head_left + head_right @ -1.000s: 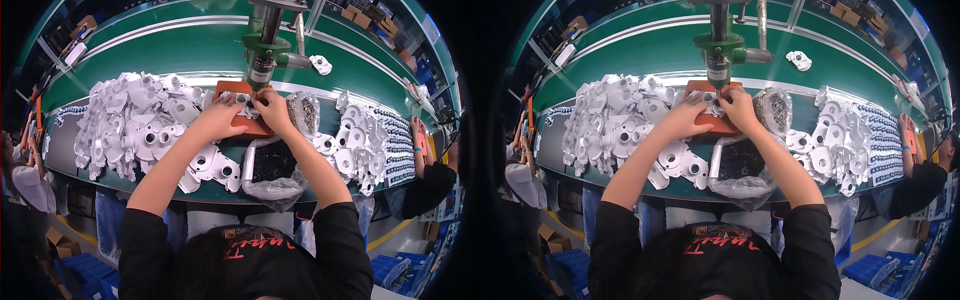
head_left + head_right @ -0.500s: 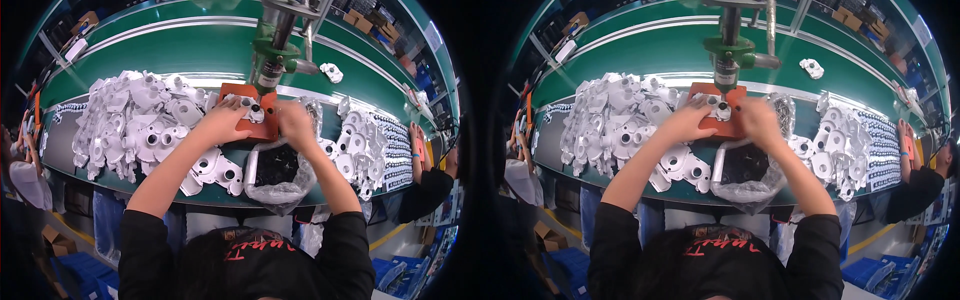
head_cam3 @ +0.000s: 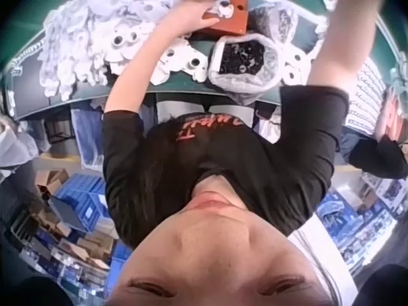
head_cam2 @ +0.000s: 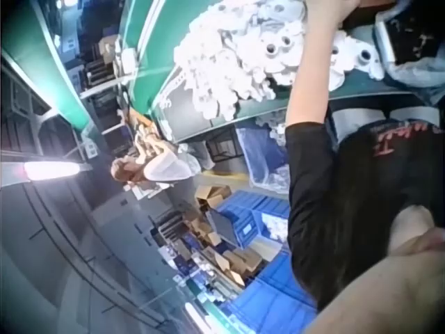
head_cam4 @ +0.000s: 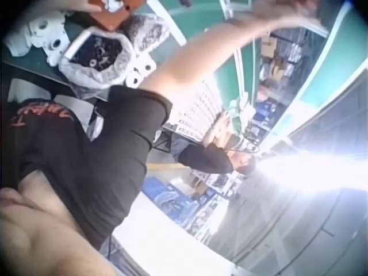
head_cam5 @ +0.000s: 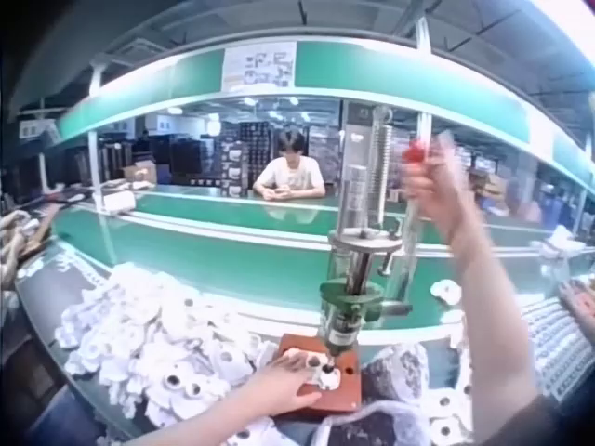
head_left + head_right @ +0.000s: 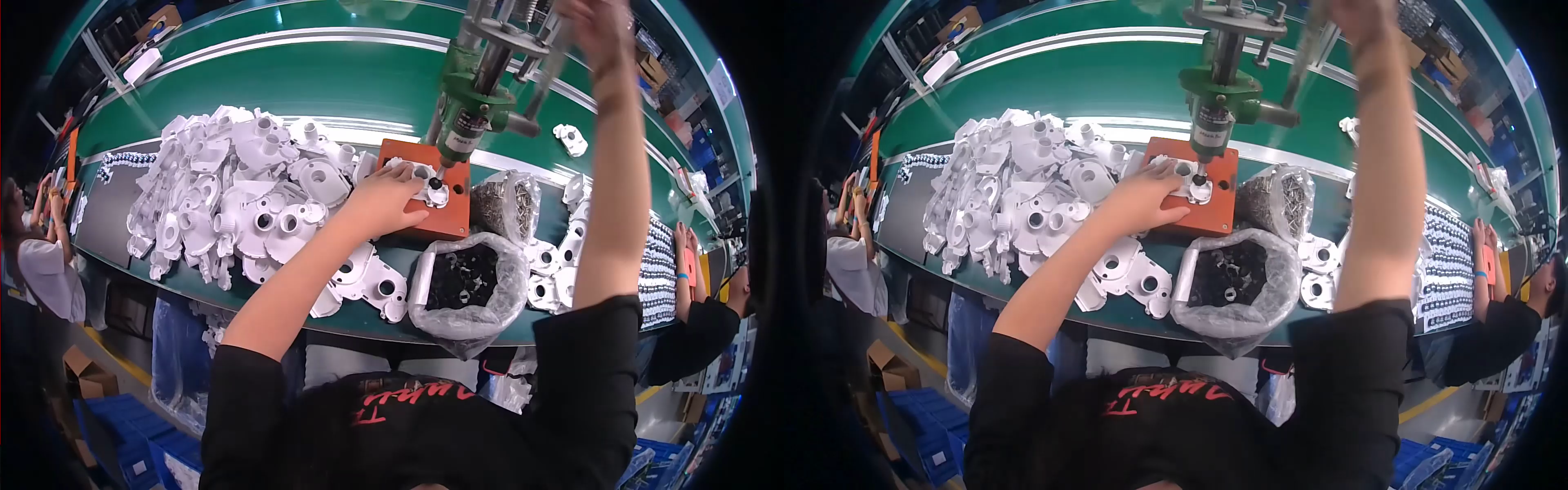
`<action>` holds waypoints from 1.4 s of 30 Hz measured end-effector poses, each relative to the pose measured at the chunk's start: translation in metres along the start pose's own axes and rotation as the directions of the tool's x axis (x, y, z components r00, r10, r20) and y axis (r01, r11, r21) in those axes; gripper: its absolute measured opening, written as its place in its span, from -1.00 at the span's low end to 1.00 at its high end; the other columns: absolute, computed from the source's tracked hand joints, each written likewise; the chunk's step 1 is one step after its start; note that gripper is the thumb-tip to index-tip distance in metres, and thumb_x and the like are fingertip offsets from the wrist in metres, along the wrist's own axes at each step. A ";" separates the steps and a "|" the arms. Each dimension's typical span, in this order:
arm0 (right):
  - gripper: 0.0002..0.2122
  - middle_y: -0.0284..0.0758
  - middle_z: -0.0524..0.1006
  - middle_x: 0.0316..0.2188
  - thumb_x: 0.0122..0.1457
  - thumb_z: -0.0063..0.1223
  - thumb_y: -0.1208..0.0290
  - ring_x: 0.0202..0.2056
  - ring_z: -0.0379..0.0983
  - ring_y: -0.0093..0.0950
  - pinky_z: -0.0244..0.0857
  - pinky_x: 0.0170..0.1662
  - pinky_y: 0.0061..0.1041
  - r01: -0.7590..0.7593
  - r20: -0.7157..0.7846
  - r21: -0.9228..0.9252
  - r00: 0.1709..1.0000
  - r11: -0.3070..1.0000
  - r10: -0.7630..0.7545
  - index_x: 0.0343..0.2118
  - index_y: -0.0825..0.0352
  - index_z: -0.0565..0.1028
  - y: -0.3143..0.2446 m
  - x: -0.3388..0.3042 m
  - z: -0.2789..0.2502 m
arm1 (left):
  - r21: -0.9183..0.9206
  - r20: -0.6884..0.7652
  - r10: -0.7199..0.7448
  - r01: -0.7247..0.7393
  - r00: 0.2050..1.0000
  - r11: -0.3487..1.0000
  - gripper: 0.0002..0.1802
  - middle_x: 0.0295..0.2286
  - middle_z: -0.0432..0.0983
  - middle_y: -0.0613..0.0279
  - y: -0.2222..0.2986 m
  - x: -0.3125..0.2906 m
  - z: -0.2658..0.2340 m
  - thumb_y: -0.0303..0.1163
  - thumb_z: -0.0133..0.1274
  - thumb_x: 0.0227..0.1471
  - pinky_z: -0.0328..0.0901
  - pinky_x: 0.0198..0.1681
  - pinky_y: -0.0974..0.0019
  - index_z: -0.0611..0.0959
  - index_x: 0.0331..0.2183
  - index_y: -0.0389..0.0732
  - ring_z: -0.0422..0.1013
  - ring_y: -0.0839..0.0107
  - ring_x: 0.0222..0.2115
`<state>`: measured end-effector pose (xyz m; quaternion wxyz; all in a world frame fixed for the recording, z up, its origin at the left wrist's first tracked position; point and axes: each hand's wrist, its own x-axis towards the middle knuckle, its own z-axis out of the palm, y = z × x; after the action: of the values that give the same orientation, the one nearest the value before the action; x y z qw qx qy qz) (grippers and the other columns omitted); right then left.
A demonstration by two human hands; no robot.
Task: Assembling plastic components by inserting small parts and using a manual assembly press.
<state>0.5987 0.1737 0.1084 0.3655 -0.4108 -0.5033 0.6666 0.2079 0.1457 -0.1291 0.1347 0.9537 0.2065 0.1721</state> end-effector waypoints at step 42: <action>-0.40 -0.14 0.47 -0.24 -0.34 0.29 0.46 -0.11 0.30 -0.10 0.10 0.00 -0.18 -0.558 -0.586 -0.803 0.804 0.210 -0.103 -0.12 0.29 0.32 0.280 -0.167 0.135 | 0.399 0.408 -0.413 0.248 0.814 0.883 -0.65 -0.22 0.37 0.10 -0.114 0.004 -0.080 -0.08 0.20 -0.21 0.20 -0.03 0.11 0.57 -0.33 0.01 0.30 0.12 -0.10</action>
<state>0.5204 -0.0897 -0.1124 0.0487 -0.7814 -0.6094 0.1250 0.1408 0.2629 -0.0932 0.0496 0.9232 0.3567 -0.1339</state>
